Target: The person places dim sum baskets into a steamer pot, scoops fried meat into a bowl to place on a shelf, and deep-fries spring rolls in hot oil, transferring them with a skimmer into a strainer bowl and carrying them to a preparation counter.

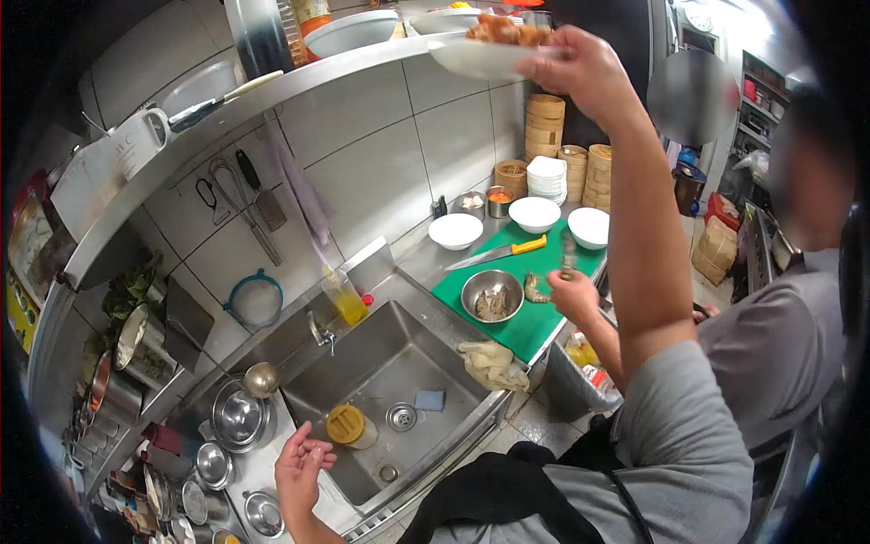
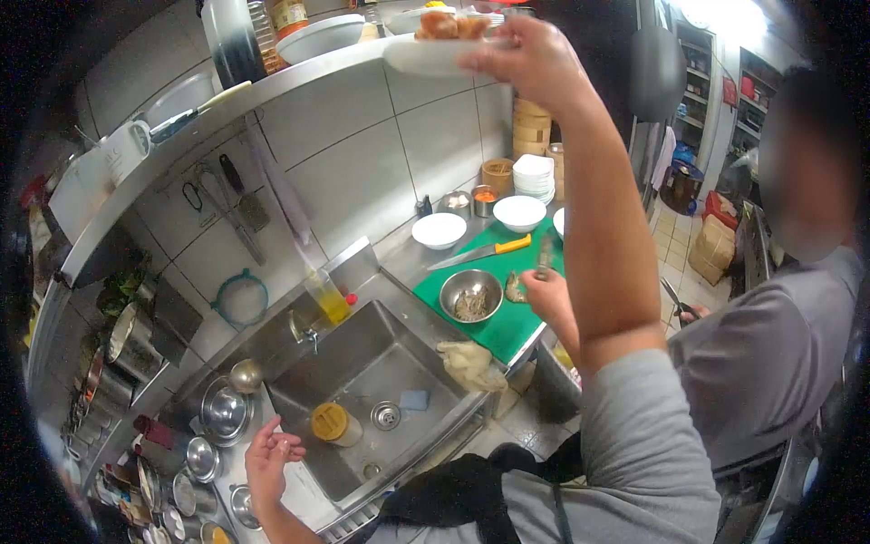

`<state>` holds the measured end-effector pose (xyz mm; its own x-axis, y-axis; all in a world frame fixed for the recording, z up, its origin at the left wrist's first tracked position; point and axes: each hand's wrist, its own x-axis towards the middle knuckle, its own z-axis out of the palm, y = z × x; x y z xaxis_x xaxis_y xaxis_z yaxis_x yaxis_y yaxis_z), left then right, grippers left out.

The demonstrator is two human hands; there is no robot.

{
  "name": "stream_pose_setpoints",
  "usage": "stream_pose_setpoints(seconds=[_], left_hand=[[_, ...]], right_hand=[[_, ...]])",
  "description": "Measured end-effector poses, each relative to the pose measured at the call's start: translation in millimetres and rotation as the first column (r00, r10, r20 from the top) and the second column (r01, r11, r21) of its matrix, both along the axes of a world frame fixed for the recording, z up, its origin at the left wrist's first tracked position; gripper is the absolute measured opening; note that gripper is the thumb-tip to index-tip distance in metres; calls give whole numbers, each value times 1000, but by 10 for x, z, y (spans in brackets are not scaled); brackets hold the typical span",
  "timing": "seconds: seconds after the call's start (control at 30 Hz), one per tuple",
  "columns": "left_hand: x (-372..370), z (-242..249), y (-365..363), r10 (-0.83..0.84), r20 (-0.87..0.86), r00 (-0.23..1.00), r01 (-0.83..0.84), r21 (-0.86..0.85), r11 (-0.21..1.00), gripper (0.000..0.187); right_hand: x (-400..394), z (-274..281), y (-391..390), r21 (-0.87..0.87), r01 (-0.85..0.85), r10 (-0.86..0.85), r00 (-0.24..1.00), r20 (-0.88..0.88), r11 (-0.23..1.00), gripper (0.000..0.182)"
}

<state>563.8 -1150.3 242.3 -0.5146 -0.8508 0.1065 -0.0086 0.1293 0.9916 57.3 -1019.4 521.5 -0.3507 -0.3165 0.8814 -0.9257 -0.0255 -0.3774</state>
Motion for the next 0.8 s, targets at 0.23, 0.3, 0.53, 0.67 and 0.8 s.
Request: stream_pose_setpoints(seconds=[0.23,0.3,0.53,0.67,0.8], left_hand=[[221,350,138,279,257,925,-166,-387,907,44],[112,860,140,340,160,927,-239,-447,862,44],[-187,1308,-22,372,21,928,-295,-567,769,44],[-271,931,-308,340,23,940,-293,-457,840,43],[-348,727,-250,375,93,922,-312,-392,866,45]], right_hand=[[-200,829,-479,173,-62,29,982,184,983,28],[-561,861,-803,112,-241,208,947,244,964,31],[-1019,877,-1189,87,-271,241,935,261,959,42],[-1158,919,-1285,71,-445,398,853,337,893,43],[-1250,1014,-1378,141,-437,377,870,316,888,43]])
